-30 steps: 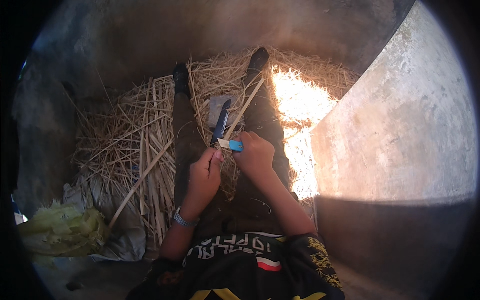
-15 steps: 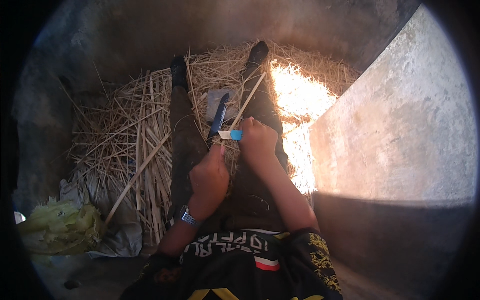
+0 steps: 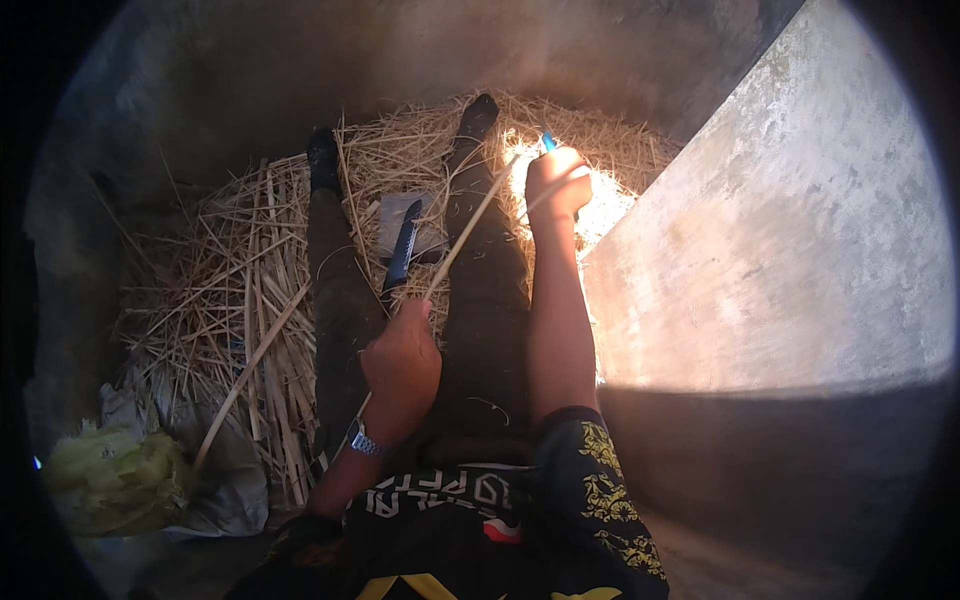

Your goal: The person sits on a straw-covered floor and uses a blue utility knife to shave thin strips from a long bamboo stick. They hold the stick with their left hand and scrape the blade along its length to remove the outer layer, occasionally switching to a larger knife to continue the process.

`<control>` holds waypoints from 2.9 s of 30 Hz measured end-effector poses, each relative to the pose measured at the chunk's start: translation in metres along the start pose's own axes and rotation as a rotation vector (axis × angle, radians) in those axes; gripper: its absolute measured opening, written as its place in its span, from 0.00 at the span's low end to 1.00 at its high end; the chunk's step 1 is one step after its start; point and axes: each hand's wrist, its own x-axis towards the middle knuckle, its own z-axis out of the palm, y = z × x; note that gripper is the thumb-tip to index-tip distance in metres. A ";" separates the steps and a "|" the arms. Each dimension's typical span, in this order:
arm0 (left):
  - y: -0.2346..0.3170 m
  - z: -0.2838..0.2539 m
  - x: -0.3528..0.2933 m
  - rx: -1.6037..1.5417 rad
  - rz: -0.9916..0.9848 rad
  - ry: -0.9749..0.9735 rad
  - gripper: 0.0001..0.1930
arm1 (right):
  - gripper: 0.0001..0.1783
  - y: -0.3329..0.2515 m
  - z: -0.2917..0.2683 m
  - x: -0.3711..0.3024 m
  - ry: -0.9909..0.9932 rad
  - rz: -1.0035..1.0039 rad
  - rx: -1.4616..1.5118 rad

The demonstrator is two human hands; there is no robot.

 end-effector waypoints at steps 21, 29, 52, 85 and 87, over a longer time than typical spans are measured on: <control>0.010 0.001 0.020 -0.487 -0.182 -0.189 0.17 | 0.12 0.029 -0.020 -0.128 0.227 -0.779 0.394; 0.013 -0.006 -0.019 -0.497 -0.188 -0.289 0.17 | 0.15 0.061 -0.032 0.040 0.501 0.267 0.296; 0.003 -0.019 0.019 -0.501 -0.237 -0.203 0.18 | 0.05 0.006 -0.036 -0.047 0.294 -0.544 0.415; -0.010 -0.010 0.017 -0.454 -0.249 -0.102 0.10 | 0.06 0.022 -0.025 -0.145 -0.105 -0.756 0.279; -0.003 -0.017 0.020 -0.427 -0.244 -0.094 0.10 | 0.06 0.021 -0.017 -0.135 -0.037 -0.803 0.238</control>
